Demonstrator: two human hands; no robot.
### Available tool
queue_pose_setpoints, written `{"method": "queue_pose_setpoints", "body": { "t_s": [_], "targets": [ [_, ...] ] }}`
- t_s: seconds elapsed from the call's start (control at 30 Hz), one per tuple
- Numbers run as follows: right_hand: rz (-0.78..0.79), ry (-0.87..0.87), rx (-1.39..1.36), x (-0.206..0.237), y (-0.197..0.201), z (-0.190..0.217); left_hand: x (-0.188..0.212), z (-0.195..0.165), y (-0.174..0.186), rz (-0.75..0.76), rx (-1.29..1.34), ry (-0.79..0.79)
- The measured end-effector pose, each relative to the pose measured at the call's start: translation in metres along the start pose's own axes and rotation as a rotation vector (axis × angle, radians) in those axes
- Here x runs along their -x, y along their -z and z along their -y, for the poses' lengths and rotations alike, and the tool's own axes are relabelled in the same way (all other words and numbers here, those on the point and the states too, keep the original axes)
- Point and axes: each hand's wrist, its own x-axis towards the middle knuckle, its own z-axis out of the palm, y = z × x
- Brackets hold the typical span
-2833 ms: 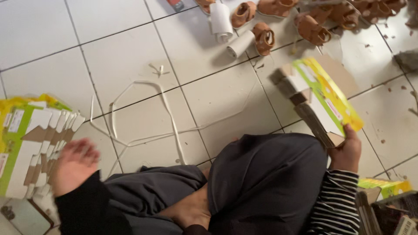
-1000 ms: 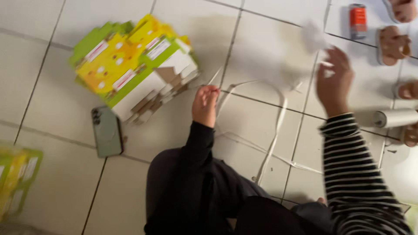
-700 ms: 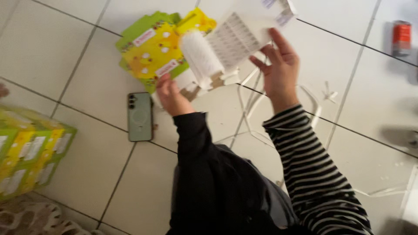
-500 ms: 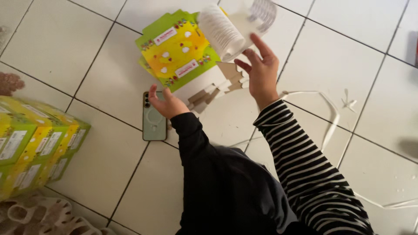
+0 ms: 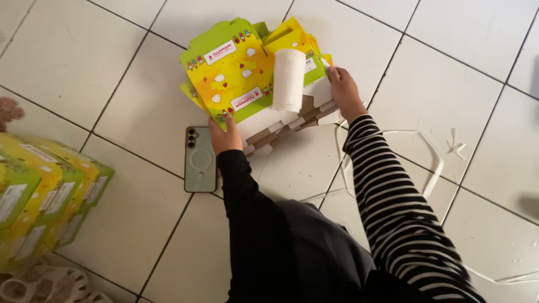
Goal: The person sits on the floor stamping yellow and green cardboard boxes with a rubber stamp and ink pad, pressing the stamp onto each box and setting finished boxes onto a growing stack. They handle the stamp and scissors, then lift the stacked boxes and unfold a paper insert at the end.
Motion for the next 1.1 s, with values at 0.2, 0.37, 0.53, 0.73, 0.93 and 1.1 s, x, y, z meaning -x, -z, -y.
{"method": "queue_pose_setpoints", "body": {
  "t_s": [0.2,0.37,0.53,0.73,0.93,1.1],
  "targets": [
    [0.011,-0.051,-0.201,0.033,0.030,-0.034,0.006,-0.001,-0.012,0.113,-0.078,-0.041],
    [-0.086,0.766,0.498,0.112,0.115,-0.120,0.033,-0.002,-0.048,0.342,-0.081,-0.157],
    [-0.117,-0.357,-0.705,0.174,0.178,-0.184,0.085,-0.014,-0.106,0.666,-0.149,-0.209],
    [-0.116,-0.364,-0.649,0.264,0.282,-0.244,0.200,-0.032,-0.155,0.926,-0.070,-0.448],
    [-0.047,0.018,0.196,0.342,0.356,-0.274,0.269,-0.040,-0.159,1.360,-0.092,-0.429],
    [-0.292,-0.506,-0.809,0.345,0.359,-0.283,0.287,-0.030,-0.169,1.011,-0.575,-0.425]
  ]
}}
